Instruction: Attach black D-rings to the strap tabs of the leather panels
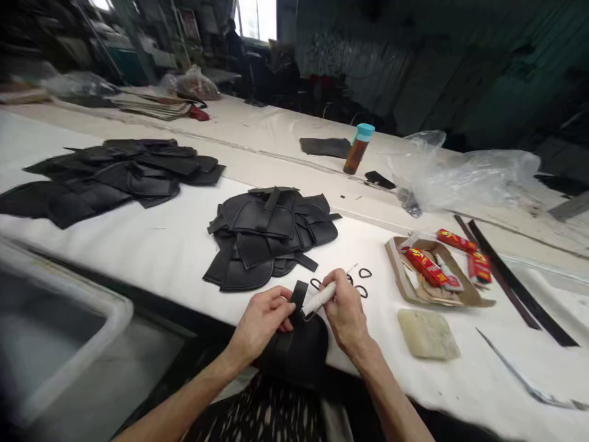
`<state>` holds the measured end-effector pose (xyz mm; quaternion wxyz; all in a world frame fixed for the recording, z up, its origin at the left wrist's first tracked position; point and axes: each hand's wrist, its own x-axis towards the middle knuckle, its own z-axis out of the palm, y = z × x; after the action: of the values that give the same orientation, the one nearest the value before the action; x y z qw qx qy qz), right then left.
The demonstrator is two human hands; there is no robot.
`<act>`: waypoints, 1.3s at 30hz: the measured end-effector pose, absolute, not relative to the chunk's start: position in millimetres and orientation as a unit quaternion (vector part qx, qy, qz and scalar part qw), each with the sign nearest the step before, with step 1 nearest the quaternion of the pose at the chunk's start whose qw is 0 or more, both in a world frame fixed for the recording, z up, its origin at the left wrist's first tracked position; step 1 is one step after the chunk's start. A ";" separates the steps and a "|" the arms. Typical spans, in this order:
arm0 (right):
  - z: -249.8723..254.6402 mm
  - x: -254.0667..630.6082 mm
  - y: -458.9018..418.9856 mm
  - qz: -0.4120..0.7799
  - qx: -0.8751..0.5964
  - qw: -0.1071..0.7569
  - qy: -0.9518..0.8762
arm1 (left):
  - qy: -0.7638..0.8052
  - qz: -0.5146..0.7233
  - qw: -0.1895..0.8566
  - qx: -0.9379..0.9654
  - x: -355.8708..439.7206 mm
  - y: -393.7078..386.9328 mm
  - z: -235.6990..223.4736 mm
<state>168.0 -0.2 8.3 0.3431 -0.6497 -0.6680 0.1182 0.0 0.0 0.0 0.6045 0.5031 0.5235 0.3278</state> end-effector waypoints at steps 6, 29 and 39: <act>6.2 155.6 -3.2 0.104 -0.606 0.341 -0.711 | 0.511 0.327 0.622 0.495 1.2 3.3 8.1; -1.7 132.5 -36.1 0.243 -0.642 0.409 -0.601 | 0.496 0.354 0.630 0.481 1.1 0.7 11.5; 20.1 130.6 -29.7 0.412 -0.604 0.528 -0.432 | 0.507 0.384 0.545 0.547 2.0 -9.9 19.9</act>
<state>130.6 -29.7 20.1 0.5279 -0.6040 -0.4321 0.4122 2.0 -9.9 19.9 0.5454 0.5465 0.5065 0.3837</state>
